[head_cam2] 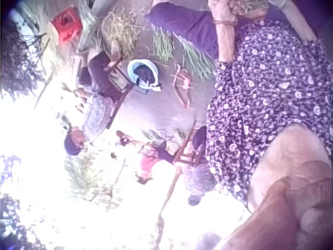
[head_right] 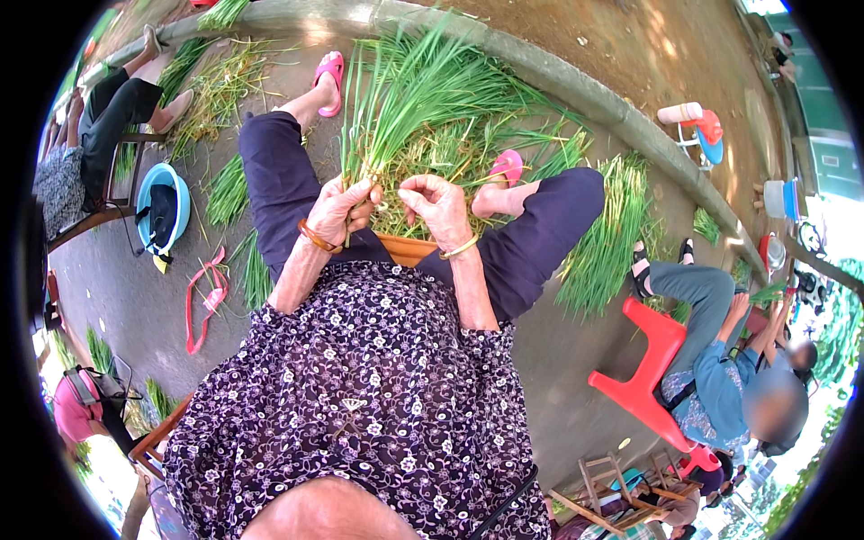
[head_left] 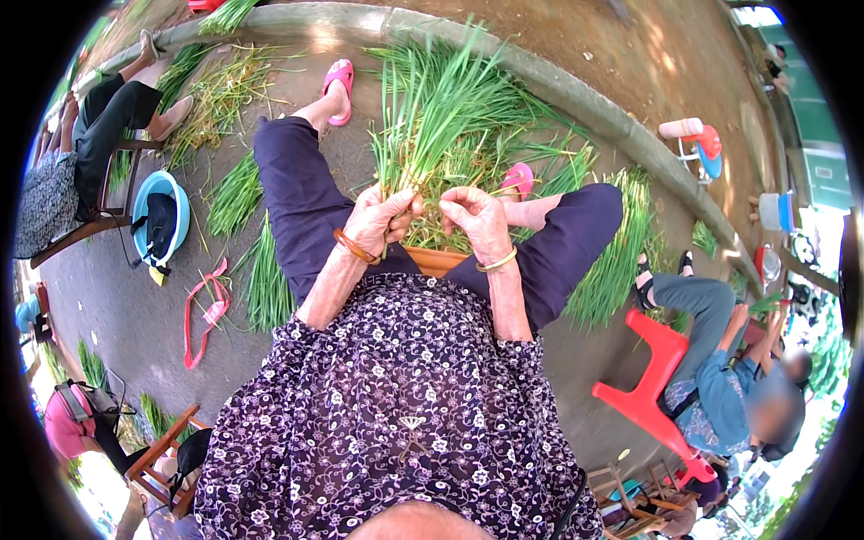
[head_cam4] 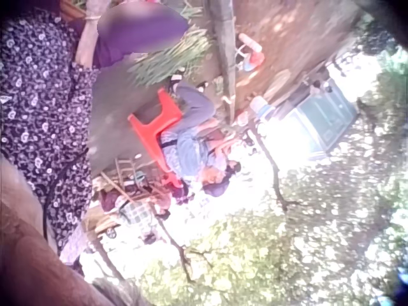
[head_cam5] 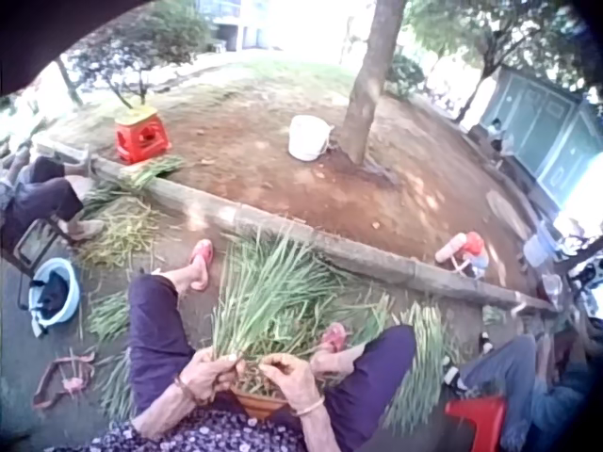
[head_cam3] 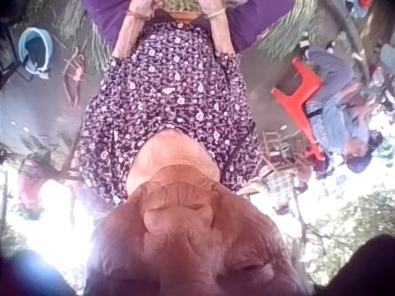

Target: The person sorts through a bundle of green onion stalks by hand, peeling off outer layers and placing the stalks on the ground.

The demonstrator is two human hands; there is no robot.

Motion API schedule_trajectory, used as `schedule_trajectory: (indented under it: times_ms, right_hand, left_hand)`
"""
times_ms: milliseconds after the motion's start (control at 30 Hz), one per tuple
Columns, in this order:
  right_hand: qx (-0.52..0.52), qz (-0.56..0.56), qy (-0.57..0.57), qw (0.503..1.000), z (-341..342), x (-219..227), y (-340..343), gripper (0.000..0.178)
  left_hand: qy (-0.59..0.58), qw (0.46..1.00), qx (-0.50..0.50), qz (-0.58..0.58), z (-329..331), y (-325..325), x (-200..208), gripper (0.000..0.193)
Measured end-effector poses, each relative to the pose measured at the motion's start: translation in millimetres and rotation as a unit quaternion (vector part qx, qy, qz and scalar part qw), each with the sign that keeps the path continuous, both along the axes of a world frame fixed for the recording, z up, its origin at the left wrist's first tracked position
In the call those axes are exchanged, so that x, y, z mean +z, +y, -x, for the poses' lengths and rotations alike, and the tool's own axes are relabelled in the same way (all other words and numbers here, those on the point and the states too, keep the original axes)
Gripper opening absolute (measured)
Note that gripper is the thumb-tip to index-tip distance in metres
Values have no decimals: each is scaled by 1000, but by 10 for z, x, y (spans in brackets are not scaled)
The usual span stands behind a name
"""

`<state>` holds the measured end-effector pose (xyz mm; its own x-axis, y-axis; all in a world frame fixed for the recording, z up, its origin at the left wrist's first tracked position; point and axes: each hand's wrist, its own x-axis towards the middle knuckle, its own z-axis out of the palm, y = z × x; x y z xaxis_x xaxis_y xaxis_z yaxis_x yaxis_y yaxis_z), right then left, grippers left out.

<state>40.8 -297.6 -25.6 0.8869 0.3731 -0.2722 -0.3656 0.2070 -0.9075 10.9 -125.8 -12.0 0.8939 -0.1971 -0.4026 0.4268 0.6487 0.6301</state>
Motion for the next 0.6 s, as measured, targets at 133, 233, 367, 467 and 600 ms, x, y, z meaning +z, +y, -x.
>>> schedule_trajectory:
  times_ms: [133, 233, 367, 467, 600]
  right_hand:
    - [21, -18, 5, 1000, -16, 165, -22, 9]
    - [46, -38, 9, 998, -2, 303, -18, 9]
    - [96, -119, -6, 988, 41, 569, -84, 7]
    - [117, -262, -27, 958, 38, 620, -237, 3]
    - [77, 123, -72, 987, -83, 335, -291, 13]
  left_hand:
    - [-13, 1000, 6, 10, -26, 36, -12, 14]
    - [-8, 999, 13, 39, -44, 67, -40, 15]
    - [6, 998, 41, 49, -84, 99, 8, 16]
    - [-1, 996, 69, 49, -103, 145, -33, 16]
    - [-20, 997, 60, 46, -82, 184, -15, 16]
